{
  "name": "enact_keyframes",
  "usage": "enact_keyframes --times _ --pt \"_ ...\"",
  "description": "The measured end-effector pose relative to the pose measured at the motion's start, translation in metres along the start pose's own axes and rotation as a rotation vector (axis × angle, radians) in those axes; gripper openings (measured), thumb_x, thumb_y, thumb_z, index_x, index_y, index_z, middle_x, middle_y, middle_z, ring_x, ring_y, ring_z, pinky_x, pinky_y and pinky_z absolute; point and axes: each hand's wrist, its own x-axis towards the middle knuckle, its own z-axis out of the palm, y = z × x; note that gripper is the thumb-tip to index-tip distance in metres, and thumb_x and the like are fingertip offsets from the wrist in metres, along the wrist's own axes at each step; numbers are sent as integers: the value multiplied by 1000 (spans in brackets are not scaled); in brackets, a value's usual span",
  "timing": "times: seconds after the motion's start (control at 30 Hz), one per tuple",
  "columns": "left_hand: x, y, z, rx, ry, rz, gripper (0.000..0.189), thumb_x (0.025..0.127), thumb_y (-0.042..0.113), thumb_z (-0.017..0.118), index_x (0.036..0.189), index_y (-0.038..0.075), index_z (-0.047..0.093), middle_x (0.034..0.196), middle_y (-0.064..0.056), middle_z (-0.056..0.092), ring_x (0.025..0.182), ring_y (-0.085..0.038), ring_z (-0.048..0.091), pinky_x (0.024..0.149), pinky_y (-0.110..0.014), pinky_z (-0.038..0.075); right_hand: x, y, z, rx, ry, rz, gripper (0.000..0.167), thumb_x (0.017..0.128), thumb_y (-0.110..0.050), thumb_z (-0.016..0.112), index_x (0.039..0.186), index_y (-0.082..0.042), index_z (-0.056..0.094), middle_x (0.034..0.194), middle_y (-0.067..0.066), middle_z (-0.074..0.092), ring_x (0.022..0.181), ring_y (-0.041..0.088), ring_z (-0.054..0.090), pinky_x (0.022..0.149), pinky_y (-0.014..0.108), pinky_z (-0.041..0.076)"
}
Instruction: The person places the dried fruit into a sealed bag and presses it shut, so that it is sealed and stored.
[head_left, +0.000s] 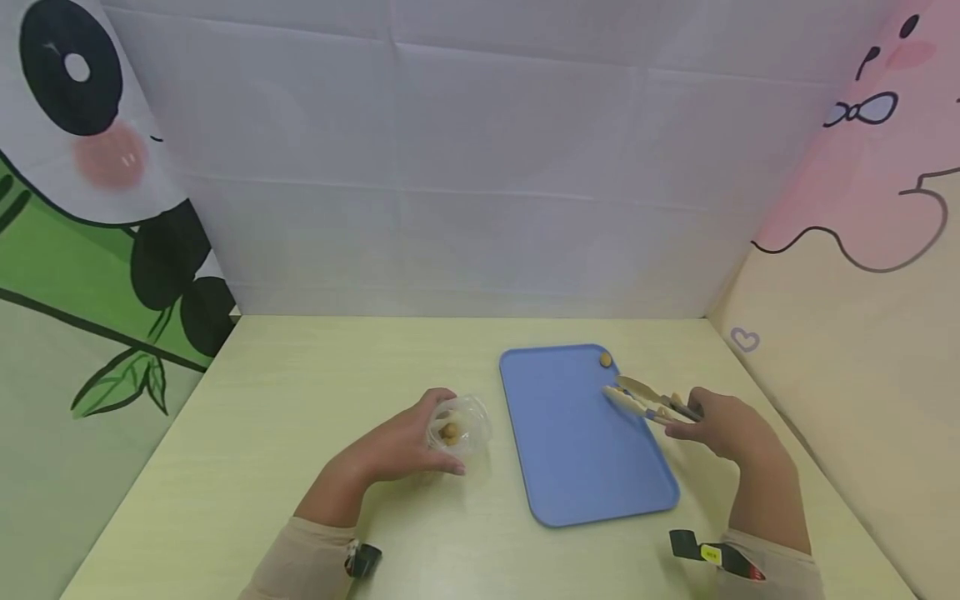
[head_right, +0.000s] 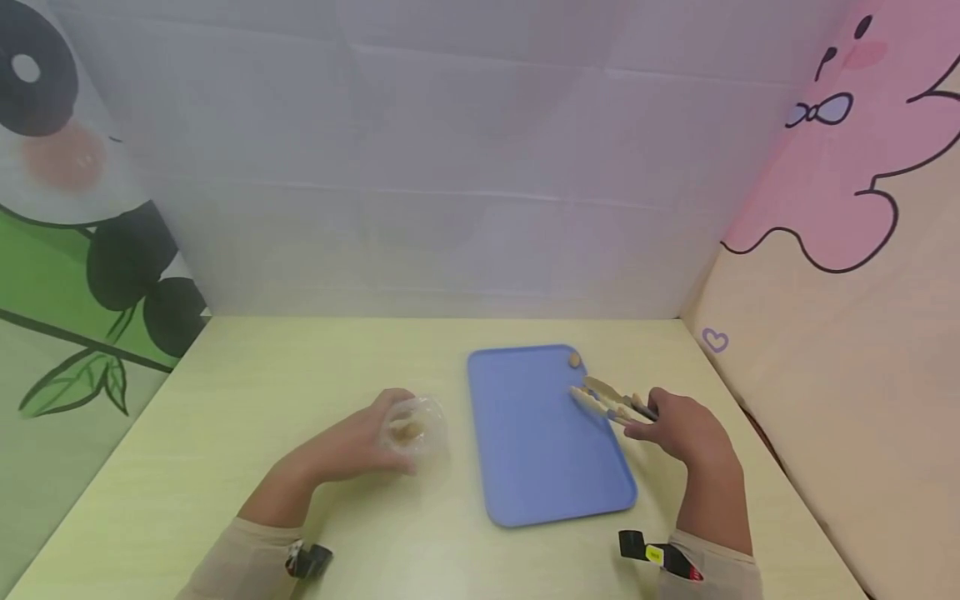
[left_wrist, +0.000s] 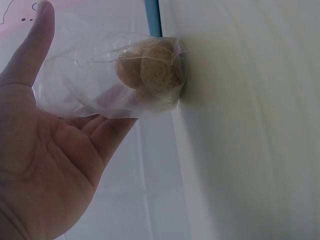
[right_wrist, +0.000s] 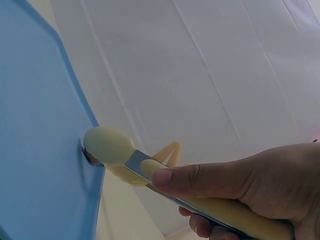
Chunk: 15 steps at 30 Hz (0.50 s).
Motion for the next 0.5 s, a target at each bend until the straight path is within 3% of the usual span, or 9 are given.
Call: enact_keyframes --times 0.3,0.5 --pt "0 -1 0 -15 -6 -8 105 69 57 83 150 28 23 145 -6 46 128 -22 49 100 -48 42 1 3 1 -14 14 -14 51 83 -61 67 91 -13 51 69 0 48 60 16 41 53 32 31" --pt "0 -2 0 -7 -4 -8 106 67 61 82 149 28 24 141 -6 49 121 -21 52 97 -46 43 0 0 -3 -13 53 -42 51 82 -61 67 88 -14 51 67 -1 44 59 16 37 52 32 30"
